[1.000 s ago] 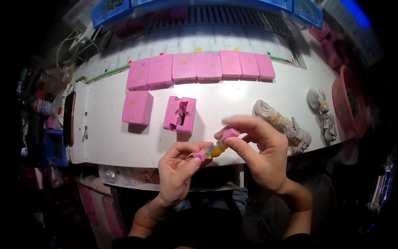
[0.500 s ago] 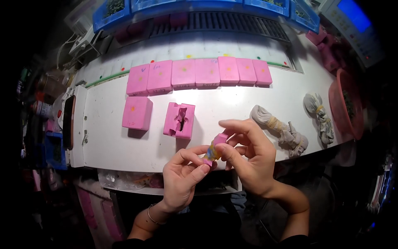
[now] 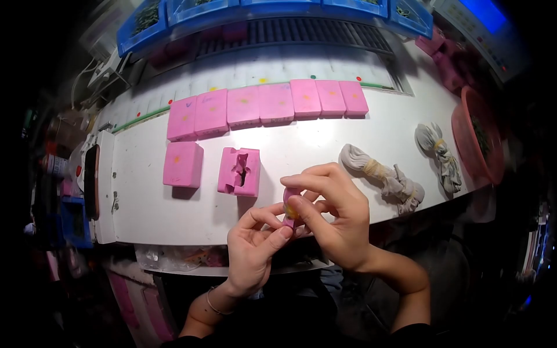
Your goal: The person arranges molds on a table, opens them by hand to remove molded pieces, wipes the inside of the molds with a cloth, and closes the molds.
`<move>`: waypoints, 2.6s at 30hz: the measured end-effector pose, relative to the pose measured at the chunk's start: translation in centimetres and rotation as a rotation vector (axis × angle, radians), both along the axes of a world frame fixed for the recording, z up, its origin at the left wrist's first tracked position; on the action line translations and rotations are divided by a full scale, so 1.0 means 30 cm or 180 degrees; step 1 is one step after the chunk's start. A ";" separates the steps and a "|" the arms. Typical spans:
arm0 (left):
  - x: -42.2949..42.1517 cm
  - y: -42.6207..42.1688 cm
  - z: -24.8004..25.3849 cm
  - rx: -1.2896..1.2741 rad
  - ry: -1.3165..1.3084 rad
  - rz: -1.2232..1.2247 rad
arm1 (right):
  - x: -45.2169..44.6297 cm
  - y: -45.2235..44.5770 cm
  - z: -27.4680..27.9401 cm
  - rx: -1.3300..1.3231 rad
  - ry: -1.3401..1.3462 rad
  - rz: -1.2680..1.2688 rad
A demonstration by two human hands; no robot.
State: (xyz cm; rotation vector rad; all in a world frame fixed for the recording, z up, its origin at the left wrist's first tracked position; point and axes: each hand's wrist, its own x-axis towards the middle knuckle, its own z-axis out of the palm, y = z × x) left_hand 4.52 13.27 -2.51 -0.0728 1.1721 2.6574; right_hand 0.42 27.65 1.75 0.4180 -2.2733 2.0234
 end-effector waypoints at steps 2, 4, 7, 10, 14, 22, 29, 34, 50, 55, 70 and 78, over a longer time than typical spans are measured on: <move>0.004 0.008 -0.005 0.0134 -0.0075 0.0127 | -0.006 0.002 0.010 0.0158 -0.0113 0.0059; 0.006 0.008 -0.006 0.0082 -0.0079 0.0163 | -0.007 0.006 0.015 0.0308 -0.0253 -0.0006; 0.008 0.008 -0.005 0.0015 -0.0104 0.0211 | -0.009 0.019 0.016 0.0319 -0.0219 -0.0040; 0.006 0.007 -0.007 0.0009 -0.0150 0.0186 | -0.004 0.021 0.022 0.0348 -0.0188 -0.0064; -0.001 0.002 0.007 0.0198 -0.0477 0.0057 | -0.008 0.027 0.021 0.0349 -0.0132 -0.0050; -0.004 0.005 0.004 0.0228 -0.0518 -0.0043 | -0.021 0.034 0.027 0.0420 -0.0096 -0.0025; -0.010 0.006 0.010 0.0203 -0.0636 -0.0135 | -0.025 0.054 0.029 0.0346 -0.0191 0.0025; -0.006 0.012 0.000 0.0295 -0.0649 -0.0162 | -0.024 0.047 0.002 0.0583 -0.0197 0.0101; 0.002 0.002 0.019 0.0683 -0.0890 -0.0408 | -0.010 0.058 -0.014 0.0705 -0.0076 0.0169; 0.004 0.005 0.007 0.0722 -0.0960 -0.0279 | 0.000 0.040 -0.024 0.0747 -0.0009 0.0065; 0.007 0.018 0.009 0.0193 -0.0225 0.0230 | 0.040 0.023 -0.062 0.1407 0.1011 -0.0057; 0.001 0.033 -0.001 0.1005 -0.0694 -0.0068 | 0.080 -0.002 -0.028 0.2317 0.1274 0.0013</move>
